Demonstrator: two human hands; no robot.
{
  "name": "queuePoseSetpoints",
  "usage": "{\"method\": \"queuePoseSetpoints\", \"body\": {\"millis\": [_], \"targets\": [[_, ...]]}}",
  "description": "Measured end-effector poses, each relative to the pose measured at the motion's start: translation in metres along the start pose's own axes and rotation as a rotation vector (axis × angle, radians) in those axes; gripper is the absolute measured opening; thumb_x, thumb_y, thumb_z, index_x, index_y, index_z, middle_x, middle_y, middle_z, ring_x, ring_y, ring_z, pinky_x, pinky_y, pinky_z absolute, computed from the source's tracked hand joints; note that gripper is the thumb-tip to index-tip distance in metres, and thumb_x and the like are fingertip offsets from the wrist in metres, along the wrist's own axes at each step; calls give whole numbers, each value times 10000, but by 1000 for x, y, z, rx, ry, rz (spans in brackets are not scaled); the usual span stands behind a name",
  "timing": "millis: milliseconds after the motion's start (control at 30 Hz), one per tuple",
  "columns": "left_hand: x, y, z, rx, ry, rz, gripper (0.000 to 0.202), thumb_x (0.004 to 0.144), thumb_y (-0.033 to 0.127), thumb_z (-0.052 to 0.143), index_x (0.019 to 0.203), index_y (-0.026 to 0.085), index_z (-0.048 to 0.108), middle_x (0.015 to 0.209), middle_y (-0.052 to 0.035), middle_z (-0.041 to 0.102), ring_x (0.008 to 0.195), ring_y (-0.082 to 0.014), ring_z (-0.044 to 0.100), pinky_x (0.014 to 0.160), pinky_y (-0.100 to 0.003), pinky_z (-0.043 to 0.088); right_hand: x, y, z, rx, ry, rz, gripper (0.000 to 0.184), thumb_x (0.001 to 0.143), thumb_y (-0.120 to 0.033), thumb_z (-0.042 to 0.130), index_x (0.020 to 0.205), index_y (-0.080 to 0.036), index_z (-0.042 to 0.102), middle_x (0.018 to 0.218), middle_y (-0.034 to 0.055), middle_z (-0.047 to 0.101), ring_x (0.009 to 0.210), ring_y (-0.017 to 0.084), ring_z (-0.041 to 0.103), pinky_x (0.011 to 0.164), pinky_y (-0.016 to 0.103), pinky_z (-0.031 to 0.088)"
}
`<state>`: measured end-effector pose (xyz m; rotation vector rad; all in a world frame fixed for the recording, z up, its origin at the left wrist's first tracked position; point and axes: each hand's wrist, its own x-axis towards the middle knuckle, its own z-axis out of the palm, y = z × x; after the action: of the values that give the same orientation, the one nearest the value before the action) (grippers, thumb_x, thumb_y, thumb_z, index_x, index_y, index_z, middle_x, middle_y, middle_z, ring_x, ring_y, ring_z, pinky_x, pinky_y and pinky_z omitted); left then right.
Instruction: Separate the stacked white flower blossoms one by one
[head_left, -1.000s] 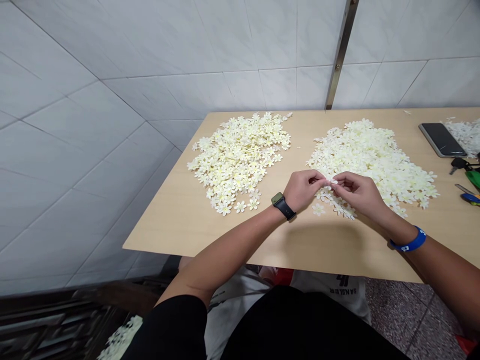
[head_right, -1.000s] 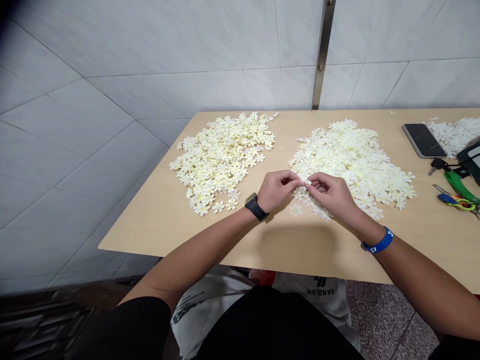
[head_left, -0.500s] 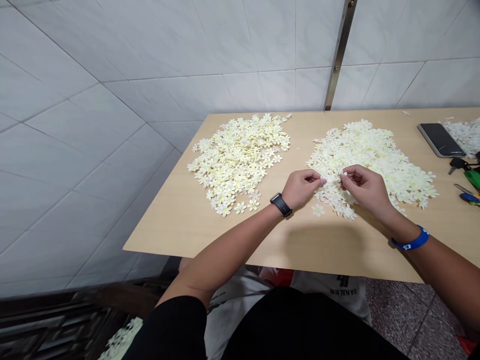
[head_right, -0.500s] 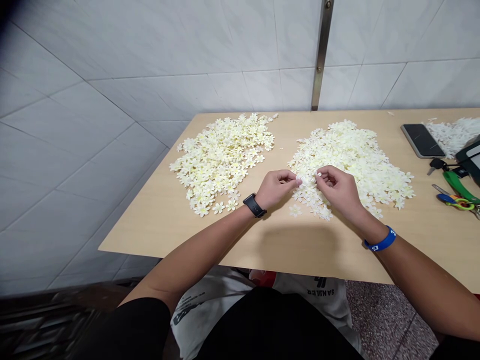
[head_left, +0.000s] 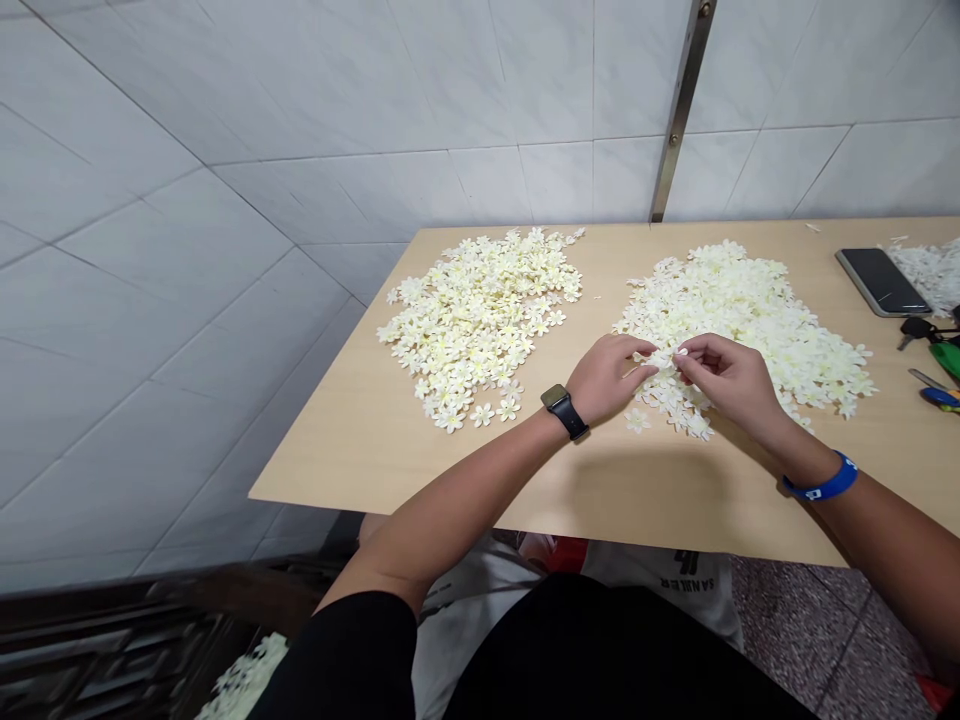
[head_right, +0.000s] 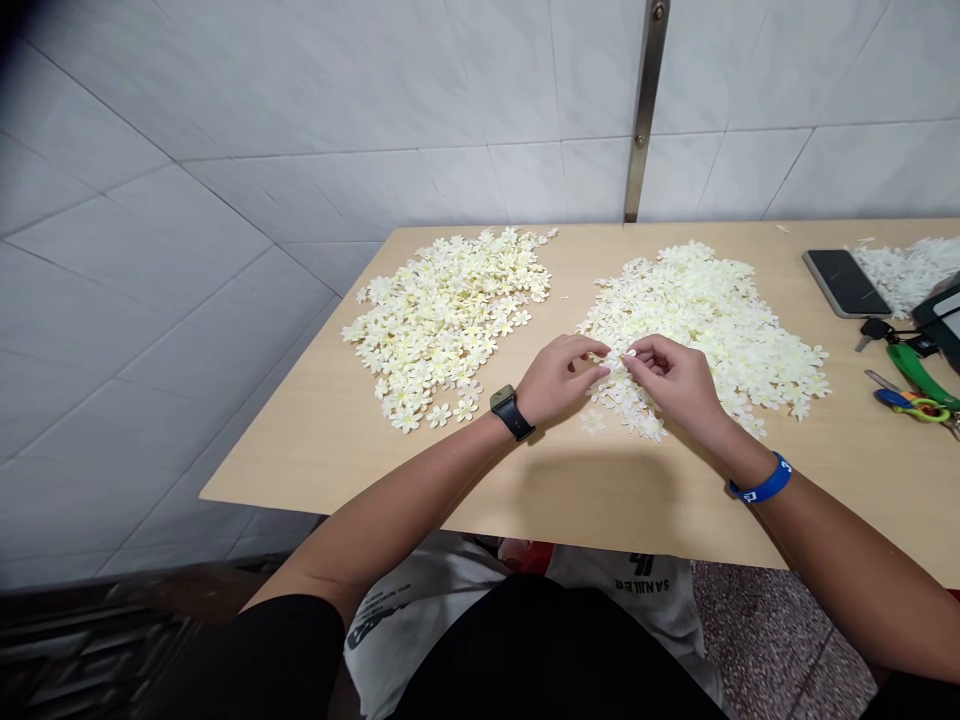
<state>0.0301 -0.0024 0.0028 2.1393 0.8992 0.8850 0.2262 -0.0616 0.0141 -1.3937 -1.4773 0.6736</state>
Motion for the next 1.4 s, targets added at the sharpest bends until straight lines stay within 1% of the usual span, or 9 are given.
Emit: {"method": "queuePoseSetpoints", "body": {"millis": [133, 300, 533, 700, 900, 1033, 1133, 1300, 1400], "targets": [[-3, 3, 6, -173, -4, -32, 244, 926, 374, 656, 1021, 176, 761, 1049, -73, 772, 927, -175, 685, 720, -266, 499, -2, -1, 2, -62, -46, -50, 211, 841, -403, 720, 821, -195, 691, 692, 33, 682, 629, 170, 636, 596, 302, 505], [-4, 2, 10, -184, 50, -93, 179, 911, 298, 666, 872, 158, 770, 897, -55, 786, 819, -153, 690, 745, -270, 499, -3, -1, 5, -89, -70, -64, 213, 825, -403, 727, 806, -195, 684, 714, 50, 710, 652, 184, 656, 615, 313, 529], [-5, 3, 9, -133, 74, -108, 200, 890, 328, 696, 802, 158, 753, 803, -37, 764, 721, -133, 648, 693, -263, 467, -4, -1, 6, -39, -115, -26, 248, 829, -431, 723, 823, -184, 701, 707, 58, 714, 636, 184, 658, 588, 306, 514], [-3, 2, 7, -244, 111, -166, 251, 847, 383, 740, 735, 159, 723, 732, -17, 725, 679, -119, 607, 655, -256, 445, -5, -5, 5, -2, -166, 24, 267, 851, -445, 713, 868, -179, 714, 710, 63, 723, 637, 187, 668, 586, 304, 508], [-1, 4, 6, -349, 120, -233, 325, 778, 453, 788, 698, 152, 696, 698, -19, 690, 650, -113, 567, 636, -257, 430, -4, -3, 2, 5, -112, 48, 229, 860, -409, 707, 837, -182, 692, 672, 46, 696, 607, 171, 635, 577, 296, 482], [0, 2, 7, -394, 138, -226, 271, 796, 398, 765, 741, 147, 678, 740, -18, 679, 687, -111, 587, 664, -246, 455, 0, 4, -2, 31, -23, 55, 186, 859, -371, 715, 860, -187, 692, 684, 32, 683, 631, 169, 649, 611, 293, 496], [0, -1, 7, -416, 120, -249, 172, 834, 303, 701, 889, 140, 696, 794, -22, 682, 721, -107, 608, 680, -230, 469, 2, 8, -4, 43, 18, 37, 162, 867, -353, 709, 871, -193, 688, 718, 31, 683, 658, 170, 661, 642, 295, 511], [-1, -3, 7, -271, 44, -243, 159, 864, 249, 635, 961, 145, 707, 825, -29, 705, 741, -111, 624, 698, -229, 472, 2, 8, -3, 30, 7, 24, 155, 877, -348, 698, 887, -194, 687, 725, 30, 679, 653, 168, 653, 643, 299, 509], [-2, -5, 6, -153, 25, -252, 292, 865, 298, 670, 1129, 173, 679, 858, -22, 729, 698, -120, 613, 698, -255, 481, 1, 8, -2, -1, -13, 18, 163, 887, -355, 687, 894, -193, 692, 724, 34, 680, 664, 174, 654, 643, 302, 509]]}}
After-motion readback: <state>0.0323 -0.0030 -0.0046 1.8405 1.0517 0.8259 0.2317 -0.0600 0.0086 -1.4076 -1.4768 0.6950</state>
